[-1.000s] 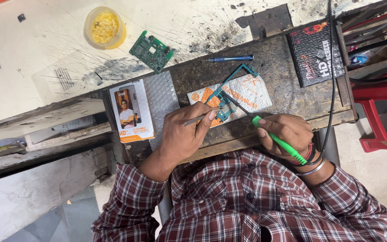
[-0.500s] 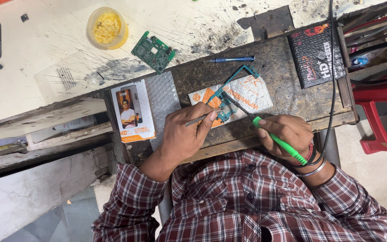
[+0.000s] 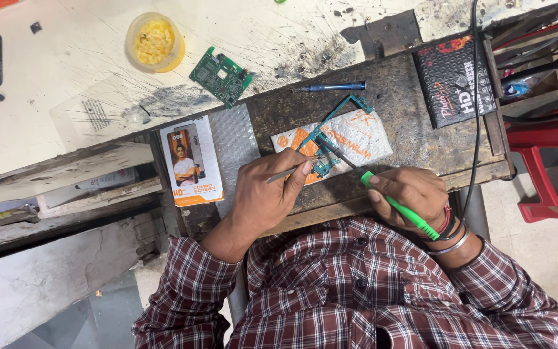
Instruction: The person uses a soldering iron and tweezers to work on a small green circuit board placed on a workbench. They repeatedly apply the soldering iron to specific points on the board while holding components with tweezers. The workspace contains various electronics tools and parts.
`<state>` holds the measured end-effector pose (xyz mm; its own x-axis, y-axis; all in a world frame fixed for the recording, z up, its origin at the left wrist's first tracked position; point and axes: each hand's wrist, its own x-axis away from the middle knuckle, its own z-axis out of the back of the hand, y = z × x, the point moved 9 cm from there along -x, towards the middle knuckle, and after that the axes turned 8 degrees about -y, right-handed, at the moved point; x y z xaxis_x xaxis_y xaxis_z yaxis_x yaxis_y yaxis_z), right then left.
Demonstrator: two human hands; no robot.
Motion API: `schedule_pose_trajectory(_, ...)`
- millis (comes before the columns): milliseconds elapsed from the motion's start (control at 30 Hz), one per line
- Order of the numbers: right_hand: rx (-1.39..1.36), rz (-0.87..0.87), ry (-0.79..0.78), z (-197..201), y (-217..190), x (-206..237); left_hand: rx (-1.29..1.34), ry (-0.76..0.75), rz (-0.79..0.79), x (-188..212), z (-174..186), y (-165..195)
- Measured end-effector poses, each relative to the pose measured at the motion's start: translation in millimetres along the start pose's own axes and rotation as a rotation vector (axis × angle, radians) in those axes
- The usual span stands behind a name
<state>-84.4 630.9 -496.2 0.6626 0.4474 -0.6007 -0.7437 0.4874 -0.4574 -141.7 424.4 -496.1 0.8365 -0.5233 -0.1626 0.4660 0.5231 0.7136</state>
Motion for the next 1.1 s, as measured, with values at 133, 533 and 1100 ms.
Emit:
schedule_pose_trajectory(133,0.002,-0.031,0.029,3,1,1,-0.002,0.011,-0.011,1,2,3)
schedule_pose_trajectory(533,0.007,-0.055,0.036,4,-1,0,0.0,0.023,-0.027,3,0,0)
schedule_pose_trajectory(1100,0.02,-0.061,0.03,2,0,0,-0.006,0.003,-0.01,2,1,1)
